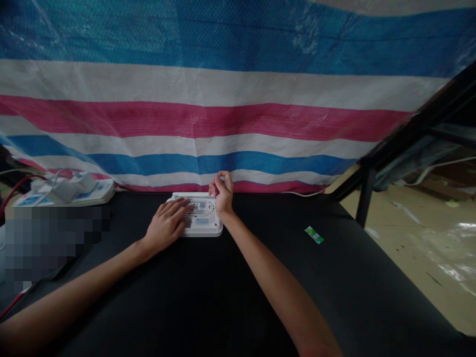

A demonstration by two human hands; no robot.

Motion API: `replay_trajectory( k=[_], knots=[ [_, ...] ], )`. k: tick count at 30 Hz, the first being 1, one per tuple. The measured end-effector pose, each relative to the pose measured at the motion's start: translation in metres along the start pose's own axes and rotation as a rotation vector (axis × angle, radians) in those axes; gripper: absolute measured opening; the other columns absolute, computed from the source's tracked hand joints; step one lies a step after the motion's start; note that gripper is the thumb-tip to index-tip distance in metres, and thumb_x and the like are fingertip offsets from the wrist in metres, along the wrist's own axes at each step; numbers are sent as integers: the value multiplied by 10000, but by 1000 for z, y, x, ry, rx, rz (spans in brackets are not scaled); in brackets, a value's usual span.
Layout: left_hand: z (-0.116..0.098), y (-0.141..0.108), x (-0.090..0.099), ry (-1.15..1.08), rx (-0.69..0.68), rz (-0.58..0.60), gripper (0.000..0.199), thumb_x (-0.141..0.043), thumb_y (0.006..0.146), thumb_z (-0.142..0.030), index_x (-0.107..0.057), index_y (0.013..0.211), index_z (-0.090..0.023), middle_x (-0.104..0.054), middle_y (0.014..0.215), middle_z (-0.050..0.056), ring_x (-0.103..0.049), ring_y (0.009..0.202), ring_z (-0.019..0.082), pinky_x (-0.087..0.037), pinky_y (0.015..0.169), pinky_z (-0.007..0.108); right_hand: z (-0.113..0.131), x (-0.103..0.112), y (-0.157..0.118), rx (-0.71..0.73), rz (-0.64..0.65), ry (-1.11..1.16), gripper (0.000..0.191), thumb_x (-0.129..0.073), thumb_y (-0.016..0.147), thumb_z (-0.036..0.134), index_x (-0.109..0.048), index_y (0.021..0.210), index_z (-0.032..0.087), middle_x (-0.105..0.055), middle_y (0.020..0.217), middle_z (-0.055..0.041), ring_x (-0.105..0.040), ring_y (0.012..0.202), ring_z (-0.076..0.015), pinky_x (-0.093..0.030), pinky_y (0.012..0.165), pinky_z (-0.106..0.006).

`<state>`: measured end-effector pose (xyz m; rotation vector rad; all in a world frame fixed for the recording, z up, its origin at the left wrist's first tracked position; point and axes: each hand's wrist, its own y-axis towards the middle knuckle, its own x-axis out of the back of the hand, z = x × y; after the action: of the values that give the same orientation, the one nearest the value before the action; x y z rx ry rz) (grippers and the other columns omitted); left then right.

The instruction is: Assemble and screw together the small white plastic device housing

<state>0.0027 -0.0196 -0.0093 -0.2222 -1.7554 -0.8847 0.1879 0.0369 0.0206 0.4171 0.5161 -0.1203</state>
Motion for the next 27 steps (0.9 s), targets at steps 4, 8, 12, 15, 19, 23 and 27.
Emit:
replay_trajectory(
  k=[4,8,12,15,19,23,27],
  knots=[
    [0,0,0,-8,-2,-1,431,-452,871,-175,-573,1285,-168,-547,1383,124,-461,1311,296,-374,1060,508,1,0,0,0,-2,-13,286,-645,778,432,-427,792,248,-348,494,109,-296,412,-77,-310,430,-198],
    [0,0,1,-16,-6,2,432,-449,873,-173,-577,1286,-163,-548,1382,128,-463,1308,299,-376,1061,510,1,0,0,4,4,1,284,-648,774,426,-427,788,247,-347,501,108,-295,411,-74,-306,427,-198],
    [0,0,0,-27,0,-12,433,-448,869,-168,-582,1280,-176,-552,1377,120,-465,1306,294,-378,1063,507,0,-1,1,-12,0,-7,295,-651,765,438,-424,792,251,-338,508,108,-292,413,-76,-303,427,-200],
    [0,0,0,-26,-1,-14,430,-449,867,-168,-584,1276,-177,-553,1377,120,-465,1307,294,-380,1061,507,0,-1,0,-18,2,-10,303,-652,760,447,-422,792,252,-332,509,109,-287,414,-76,-301,426,-202],
    [0,1,1,-16,-9,-6,427,-447,874,-172,-578,1280,-167,-552,1378,121,-463,1309,292,-377,1064,503,1,-1,0,-10,8,-1,293,-652,764,437,-428,786,249,-337,513,107,-287,414,-74,-304,429,-201],
    [0,1,1,-30,-1,-7,432,-462,863,-169,-582,1278,-168,-560,1365,124,-469,1301,297,-381,1061,511,1,-1,1,-8,7,1,288,-651,766,438,-434,783,247,-347,504,107,-290,408,-72,-303,428,-199],
    [0,1,1,-37,7,-12,439,-455,858,-168,-586,1276,-180,-560,1366,120,-464,1305,293,-377,1066,511,0,-1,1,-14,1,-12,293,-651,759,443,-435,782,248,-355,494,108,-287,404,-73,-305,426,-199]
  ],
)
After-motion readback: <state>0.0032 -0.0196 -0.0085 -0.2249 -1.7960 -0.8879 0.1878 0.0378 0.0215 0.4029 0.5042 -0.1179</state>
